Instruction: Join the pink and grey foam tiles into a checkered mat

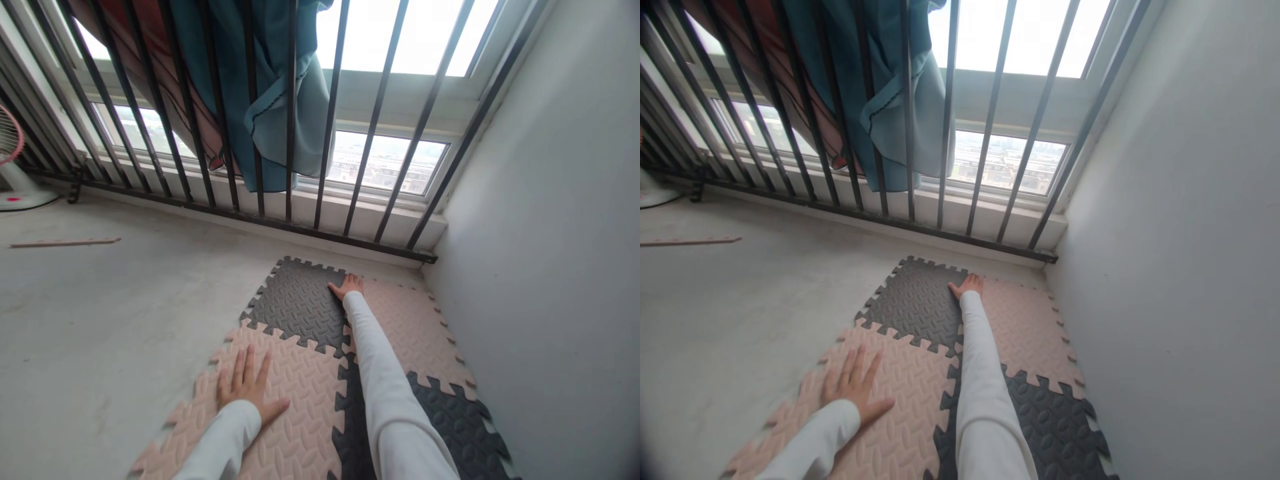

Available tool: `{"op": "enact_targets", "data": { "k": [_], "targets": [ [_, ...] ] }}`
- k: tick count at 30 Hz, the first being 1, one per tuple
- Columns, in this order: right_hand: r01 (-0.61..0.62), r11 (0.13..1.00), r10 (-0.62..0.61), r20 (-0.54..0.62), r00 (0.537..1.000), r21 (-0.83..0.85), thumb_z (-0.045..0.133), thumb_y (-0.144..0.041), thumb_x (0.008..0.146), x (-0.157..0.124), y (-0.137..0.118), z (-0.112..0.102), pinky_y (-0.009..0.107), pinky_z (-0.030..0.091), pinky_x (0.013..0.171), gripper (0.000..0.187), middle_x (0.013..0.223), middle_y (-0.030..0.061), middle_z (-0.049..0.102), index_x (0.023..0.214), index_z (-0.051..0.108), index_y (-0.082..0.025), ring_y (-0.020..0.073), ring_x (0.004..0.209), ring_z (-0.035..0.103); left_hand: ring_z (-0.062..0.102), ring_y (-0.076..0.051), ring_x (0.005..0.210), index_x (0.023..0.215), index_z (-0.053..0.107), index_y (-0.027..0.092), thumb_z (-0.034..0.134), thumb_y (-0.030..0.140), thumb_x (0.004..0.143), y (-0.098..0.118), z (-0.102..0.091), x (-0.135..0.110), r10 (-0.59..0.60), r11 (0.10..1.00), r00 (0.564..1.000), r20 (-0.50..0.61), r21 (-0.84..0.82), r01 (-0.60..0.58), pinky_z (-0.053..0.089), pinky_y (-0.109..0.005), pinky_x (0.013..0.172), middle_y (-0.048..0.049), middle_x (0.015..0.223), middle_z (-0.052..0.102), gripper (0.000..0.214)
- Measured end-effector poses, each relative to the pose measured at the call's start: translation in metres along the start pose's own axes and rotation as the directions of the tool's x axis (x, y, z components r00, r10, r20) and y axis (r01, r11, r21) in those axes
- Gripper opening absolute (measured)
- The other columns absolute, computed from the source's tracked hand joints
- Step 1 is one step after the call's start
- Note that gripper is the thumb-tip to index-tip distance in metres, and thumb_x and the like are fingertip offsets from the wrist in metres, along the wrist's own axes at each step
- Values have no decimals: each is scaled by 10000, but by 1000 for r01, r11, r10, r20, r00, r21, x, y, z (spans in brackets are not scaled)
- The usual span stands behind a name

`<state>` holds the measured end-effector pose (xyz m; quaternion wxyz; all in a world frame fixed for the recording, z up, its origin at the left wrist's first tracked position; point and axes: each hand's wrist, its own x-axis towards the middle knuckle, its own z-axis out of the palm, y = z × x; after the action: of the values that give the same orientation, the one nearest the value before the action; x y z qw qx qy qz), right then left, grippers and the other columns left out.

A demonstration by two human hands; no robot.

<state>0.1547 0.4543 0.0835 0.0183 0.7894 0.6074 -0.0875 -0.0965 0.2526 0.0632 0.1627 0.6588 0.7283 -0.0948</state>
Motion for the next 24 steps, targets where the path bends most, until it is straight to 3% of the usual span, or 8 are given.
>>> {"op": "enact_targets", "data": {
  "k": [4, 7, 10, 13, 16, 20, 22, 24],
  "targets": [
    [-75, 997, 73, 56, 996, 26, 188, -649, 753, -8, 0, 5, 366, 41, 1052, 877, 1416, 170, 126, 1335, 148, 7, 251, 1304, 83, -47, -255, 1313, 1312, 203, 319, 482, 625, 545, 2, -1, -3, -2, 1000, 1000, -31, 1, 2, -72, -528, 1002, -45, 1448, 15, 871],
    [-30, 1000, 30, -25, 999, 6, 233, -664, 735, -14, 2, 8, 356, 12, 1055, 919, 1408, 192, 138, 1331, 136, 29, 268, 1302, 75, -30, -234, 1316, 1307, 215, 323, 464, 614, 562, 6, -6, -11, -16, 1000, 998, -69, 18, 18, -69, -503, 1010, -40, 1448, 33, 837],
    [-1, 1000, 0, 20, 1000, 3, 234, -652, 746, -18, 4, 2, 359, 44, 1054, 896, 1409, 185, 140, 1331, 148, 21, 264, 1301, 88, -1, -224, 1318, 1298, 238, 325, 459, 594, 570, 10, -11, -16, -26, 1000, 994, -108, 11, 28, -57, -488, 1015, -38, 1447, 64, 807],
    [-38, 999, 37, 89, 995, 3, 176, -620, 779, -27, 5, -7, 369, 137, 1032, 816, 1384, 183, 230, 1305, 265, -2, 260, 1280, 180, 17, -225, 1319, 1293, 247, 329, 457, 594, 566, 11, -13, -17, -32, 999, 994, -107, 2, 33, -45, -487, 1015, -35, 1445, 82, 803],
    [-46, 998, 49, 99, 994, -39, 229, -625, 768, -44, 6, -4, 394, 180, 1004, 805, 1316, 227, 340, 1247, 377, 4, 298, 1235, 270, 0, -229, 1318, 1299, 218, 334, 444, 622, 561, 10, -15, -16, -24, 1000, 998, -58, 7, 24, -47, -496, 1012, -28, 1446, 61, 824],
    [-48, 994, 48, -4, 999, -96, 242, -623, 768, -67, 6, 3, 412, 93, 1032, 855, 1389, 237, 158, 1322, 184, 25, 305, 1288, 122, -36, -240, 1316, 1311, 193, 313, 428, 662, 553, 9, -17, -15, -3, 1000, 1000, -27, -9, 3, -66, -506, 1006, -38, 1447, 23, 868],
    [-56, 989, 65, 57, 996, -135, 236, -607, 779, -75, 4, -2, 424, 75, 1039, 820, 1402, 216, 132, 1330, 181, -1, 291, 1296, 100, -43, -243, 1315, 1314, 196, 304, 430, 661, 553, 8, -17, -14, -7, 1000, 1000, -29, -26, 6, -80, -505, 1005, -42, 1448, 20, 872],
    [-9, 982, 50, 212, 976, -190, 324, -610, 749, -84, 3, -12, 441, 89, 1039, 783, 1384, 192, 224, 1303, 298, -57, 288, 1287, 148, -45, -246, 1315, 1314, 202, 305, 445, 657, 544, 8, -16, -14, -11, 999, 1000, -4, -43, 10, -89, -507, 1002, -41, 1449, 20, 880]
  ]
}}
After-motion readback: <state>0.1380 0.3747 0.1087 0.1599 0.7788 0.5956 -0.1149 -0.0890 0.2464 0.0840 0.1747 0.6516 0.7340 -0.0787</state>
